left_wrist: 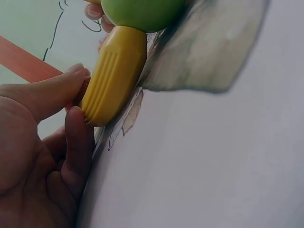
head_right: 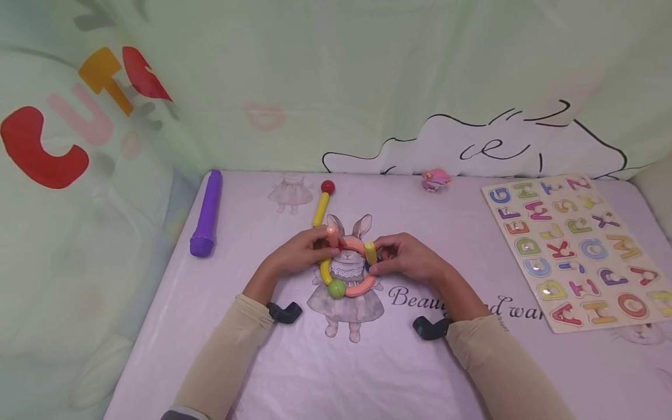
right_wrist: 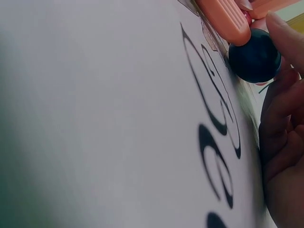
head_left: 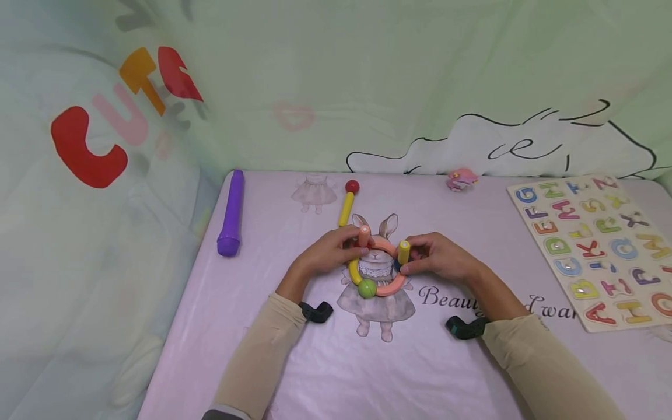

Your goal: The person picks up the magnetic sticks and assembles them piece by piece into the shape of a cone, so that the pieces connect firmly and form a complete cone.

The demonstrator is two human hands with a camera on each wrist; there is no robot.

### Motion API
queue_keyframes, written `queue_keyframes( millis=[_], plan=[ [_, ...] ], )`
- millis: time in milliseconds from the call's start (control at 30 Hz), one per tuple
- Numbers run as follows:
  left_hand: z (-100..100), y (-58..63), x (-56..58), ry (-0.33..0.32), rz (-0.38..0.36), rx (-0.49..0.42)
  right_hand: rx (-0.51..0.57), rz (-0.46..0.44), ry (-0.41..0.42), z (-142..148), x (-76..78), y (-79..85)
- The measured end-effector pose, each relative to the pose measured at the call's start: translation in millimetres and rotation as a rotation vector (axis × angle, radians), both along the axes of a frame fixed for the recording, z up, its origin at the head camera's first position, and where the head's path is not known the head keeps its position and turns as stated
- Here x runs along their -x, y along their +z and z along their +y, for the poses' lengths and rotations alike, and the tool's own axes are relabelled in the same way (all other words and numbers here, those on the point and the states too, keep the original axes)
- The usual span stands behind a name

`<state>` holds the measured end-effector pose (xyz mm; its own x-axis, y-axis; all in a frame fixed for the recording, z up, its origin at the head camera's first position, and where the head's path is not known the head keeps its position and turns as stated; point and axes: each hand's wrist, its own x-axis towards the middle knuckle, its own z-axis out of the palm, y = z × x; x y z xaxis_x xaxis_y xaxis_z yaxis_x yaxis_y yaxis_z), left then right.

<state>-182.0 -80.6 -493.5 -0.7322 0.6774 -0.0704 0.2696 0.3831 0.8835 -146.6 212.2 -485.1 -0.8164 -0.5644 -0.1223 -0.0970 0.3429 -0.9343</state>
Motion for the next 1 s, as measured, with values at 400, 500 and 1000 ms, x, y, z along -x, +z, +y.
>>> queue_keyframes(
  millis=[400,500,1000],
  plan=[
    [-8.4,10.4,0.1,0.038,-0.047,0.1,-0.036,-0.032,-0.015,-0.5,-1.9,1.9],
    [-15.2,20.1,1.5,0.046,-0.08,0.126,-0.044,-0.034,-0.018,-0.5,-2.6,2.5],
    [-2.1,38.8,52.5,0.504,0.171,0.176,-0.036,-0.017,-0.016,-0.9,-1.2,3.1]
  ],
)
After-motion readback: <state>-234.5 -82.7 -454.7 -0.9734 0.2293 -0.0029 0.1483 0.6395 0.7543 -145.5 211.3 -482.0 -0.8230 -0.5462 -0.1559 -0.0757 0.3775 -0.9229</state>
